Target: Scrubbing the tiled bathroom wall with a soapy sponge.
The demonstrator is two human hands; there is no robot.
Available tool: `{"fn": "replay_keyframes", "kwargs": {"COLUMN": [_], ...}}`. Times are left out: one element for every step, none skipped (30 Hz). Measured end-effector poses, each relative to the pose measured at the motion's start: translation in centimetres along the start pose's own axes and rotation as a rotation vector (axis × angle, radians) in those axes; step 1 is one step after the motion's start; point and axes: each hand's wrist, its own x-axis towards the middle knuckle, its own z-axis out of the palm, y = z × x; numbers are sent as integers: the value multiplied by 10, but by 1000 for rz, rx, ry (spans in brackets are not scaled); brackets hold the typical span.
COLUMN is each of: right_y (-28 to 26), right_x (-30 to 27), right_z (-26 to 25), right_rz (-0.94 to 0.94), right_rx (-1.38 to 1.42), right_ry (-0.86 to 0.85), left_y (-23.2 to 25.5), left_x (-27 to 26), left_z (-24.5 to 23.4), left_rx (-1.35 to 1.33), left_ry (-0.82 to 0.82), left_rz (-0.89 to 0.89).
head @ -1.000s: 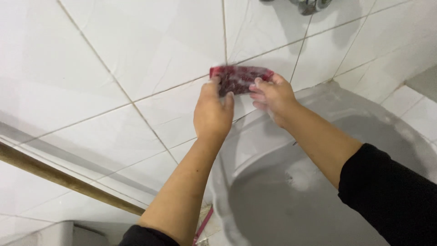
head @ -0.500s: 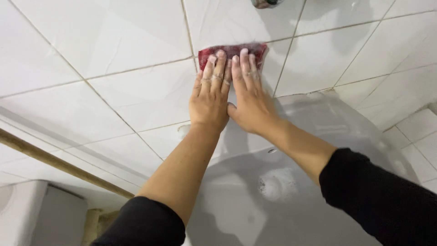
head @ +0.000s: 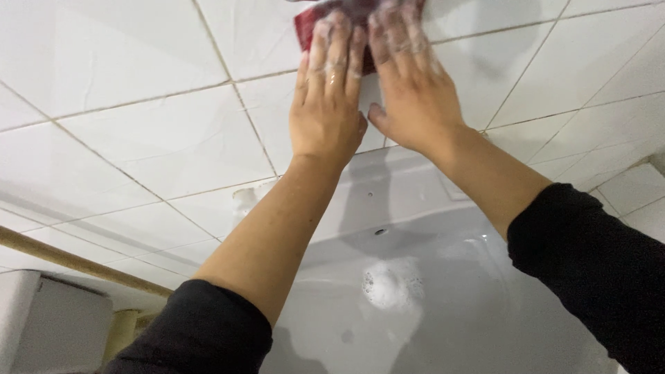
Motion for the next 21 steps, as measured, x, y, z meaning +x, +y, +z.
{"fn": "replay_keyframes", "kwargs": {"right_y": [6,12,18,22,26,29,29,29,29,24,18,11,5,-2,-9,-18,-28,-37,-43,-48,-53], "right_x": [-5,-11,-16,-23,-30,-36,-43,-50,-57,-62,-68,-72,-76,-78,-80,-81,-82,-81,-81,-79,-77], "right_z": [4,8,12,19,26,33,37,42,46,50,54,57,63,69,75,77,80,82,83,83,84], "right_rz": [4,0,-3,4,18,32,39,84,128,132,172,204,200,221,243,244,226,199,190,208,226], "right_rx": [4,10,17,21,14,5,8,32,55,61,106,150,154,125,95,103,133,161,165,204,243], "right_ry": [-1,63,127,121,148,177,172,129,86,78,46,12,2,-65,-131,-134,-191,-247,-249,-286,-323], "left_y": [5,11,16,22,28,33,36,40,43,42,41,40,38,33,29,24,19,13,7,1,-5], "left_x": [2,5,8,8,8,8,6,4,1,-6,-14,-22,-34,-43,-53,-61,-69,-77,-83,-87,-91], "left_z": [3,7,11,15,19,23,30,37,44,51,59,66,72,77,82,82,82,81,83,84,85], "left_rx": [2,54,105,102,83,64,62,67,73,71,112,151,147,215,284,287,278,267,270,287,305], "left_ry": [-4,41,87,78,52,26,19,-23,-66,-77,-108,-137,-147,-92,-37,-45,-149,-250,-254,-233,-212], "left_rz": [3,33,63,68,90,111,116,149,181,183,204,216,209,209,207,209,191,162,154,151,148]}}
